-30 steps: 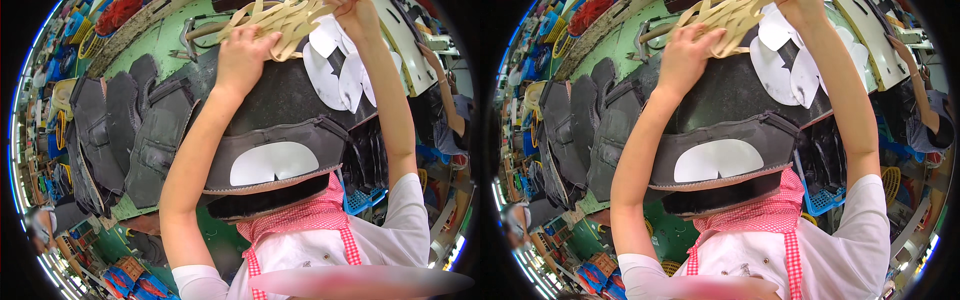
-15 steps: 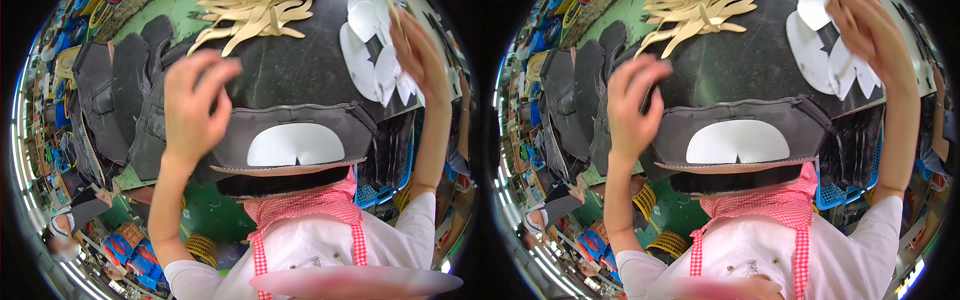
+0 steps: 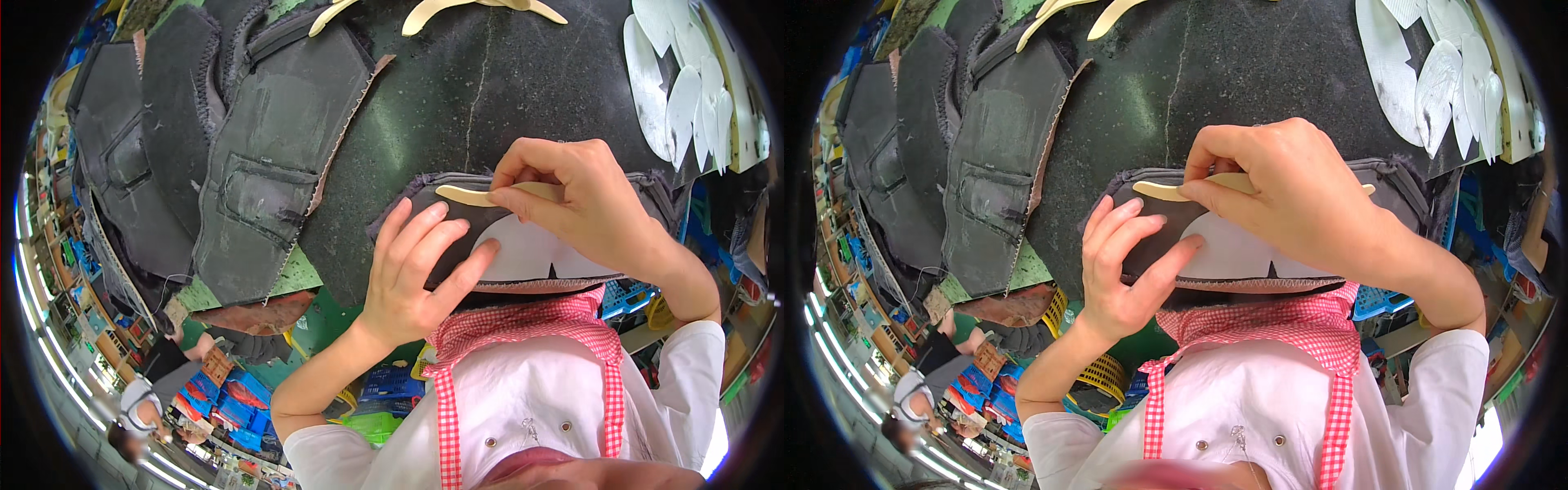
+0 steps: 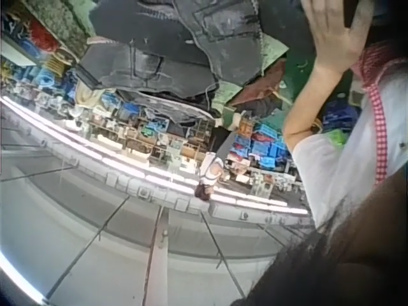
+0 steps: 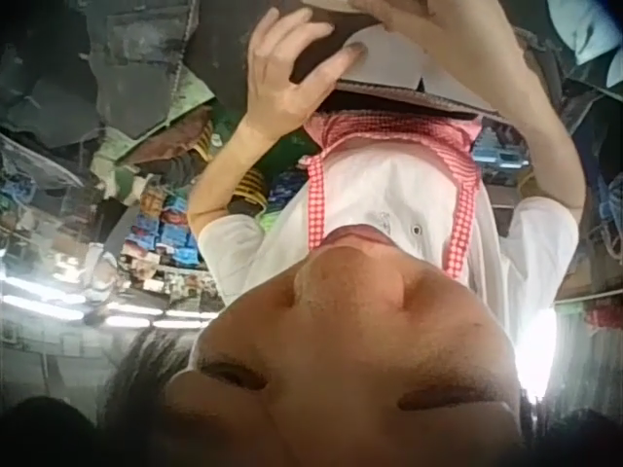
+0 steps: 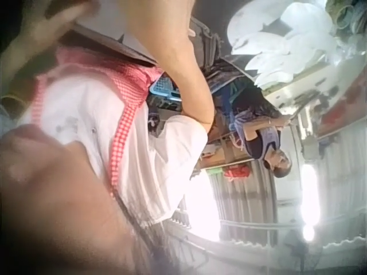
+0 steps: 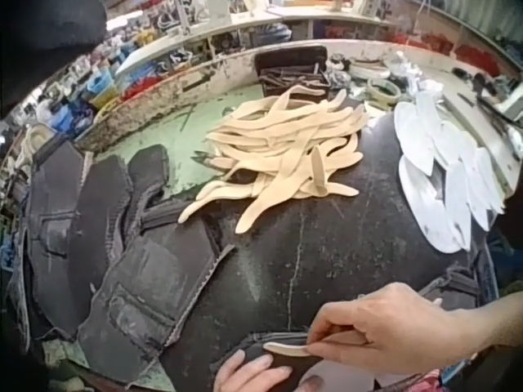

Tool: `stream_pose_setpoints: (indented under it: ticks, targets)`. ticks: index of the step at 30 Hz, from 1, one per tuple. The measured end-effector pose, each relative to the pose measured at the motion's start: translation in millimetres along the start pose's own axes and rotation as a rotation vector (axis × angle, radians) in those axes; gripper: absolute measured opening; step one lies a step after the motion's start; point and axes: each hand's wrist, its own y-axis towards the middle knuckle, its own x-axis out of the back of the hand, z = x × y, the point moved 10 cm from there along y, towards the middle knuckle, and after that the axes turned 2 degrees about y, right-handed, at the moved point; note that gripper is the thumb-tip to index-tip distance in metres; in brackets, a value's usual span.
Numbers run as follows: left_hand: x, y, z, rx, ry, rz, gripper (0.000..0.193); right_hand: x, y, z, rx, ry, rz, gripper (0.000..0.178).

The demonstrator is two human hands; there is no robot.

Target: Assemble shoe upper components using a hammer and adhesive strips.

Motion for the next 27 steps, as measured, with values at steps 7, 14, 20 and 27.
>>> stream_pose_setpoints:
  ticks: [7, 14, 20, 27]
  targets:
    - [-4, 5, 5, 0.070, 0.001, 0.062, 0.043, 2, 3, -9, -0.105, -0.012, -0.045, 0.013]
    - [-11, 10, 4, 0.092, 0.203, 0.192, 0.059, 38, -35, -1, -0.104, -0.180, -0.149, 0.016]
    - [-14, 16, 1, 0.073, 0.203, 0.220, 0.064, 48, -45, -28, -0.126, -0.062, -0.209, 0.017]
    - [-40, 42, -31, 0.026, 0.025, 0.371, 0.064, 65, -47, -29, -0.092, -0.414, -0.315, 0.034]
